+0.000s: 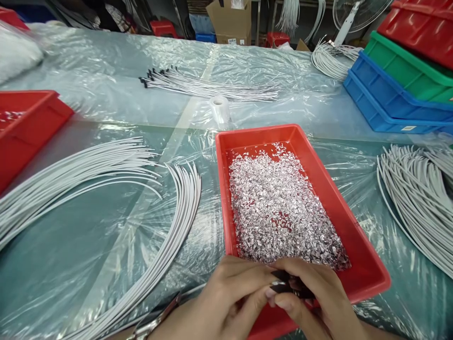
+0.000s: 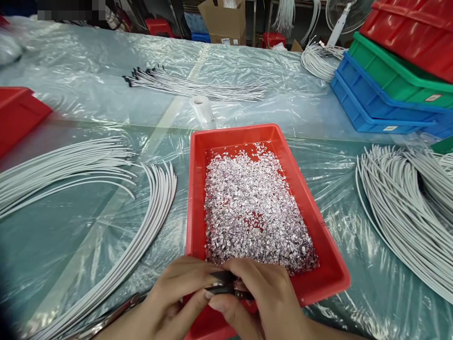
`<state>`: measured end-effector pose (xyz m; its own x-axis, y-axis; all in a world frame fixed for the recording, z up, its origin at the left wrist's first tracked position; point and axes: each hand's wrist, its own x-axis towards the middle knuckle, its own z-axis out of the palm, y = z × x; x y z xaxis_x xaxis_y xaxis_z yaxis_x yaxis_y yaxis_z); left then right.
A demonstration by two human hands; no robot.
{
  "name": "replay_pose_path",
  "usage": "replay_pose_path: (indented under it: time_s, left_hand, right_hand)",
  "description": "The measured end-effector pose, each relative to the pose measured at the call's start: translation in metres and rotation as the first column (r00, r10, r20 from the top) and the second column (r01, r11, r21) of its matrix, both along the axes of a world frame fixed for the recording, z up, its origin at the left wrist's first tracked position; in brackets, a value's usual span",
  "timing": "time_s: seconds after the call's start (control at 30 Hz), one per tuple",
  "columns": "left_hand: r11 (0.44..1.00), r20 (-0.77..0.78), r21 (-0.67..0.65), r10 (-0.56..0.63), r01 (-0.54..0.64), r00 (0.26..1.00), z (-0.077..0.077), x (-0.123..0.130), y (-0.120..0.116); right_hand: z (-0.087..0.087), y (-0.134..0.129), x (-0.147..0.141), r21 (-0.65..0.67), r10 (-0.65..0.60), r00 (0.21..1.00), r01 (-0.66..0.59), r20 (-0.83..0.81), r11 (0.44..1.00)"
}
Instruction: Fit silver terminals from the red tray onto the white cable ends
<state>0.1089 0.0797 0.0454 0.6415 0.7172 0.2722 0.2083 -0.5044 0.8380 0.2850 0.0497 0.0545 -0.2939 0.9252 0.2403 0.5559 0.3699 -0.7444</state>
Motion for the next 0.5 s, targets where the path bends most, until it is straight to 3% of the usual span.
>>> replay_pose_path:
  time_s: [0.37, 0.5]
  left_hand:
    - [0.999, -0.006, 0.027, -0.025, 0.025, 1.0, 0.0034, -0.0012, 0.0027]
    - [0.999, 0.001, 0.001, -0.05, 0.05, 0.999, 0.0064, 0.0005, 0.0042]
  right_hand:
    - [0.0012, -0.0021, -0.0004, -0.053, -0.004, 1.0, 0.004, -0.009, 0.999]
    - [0.0012, -0.0045, -0.0002, -0.13, -0.015, 0.999, 0.011, -0.03, 0.991]
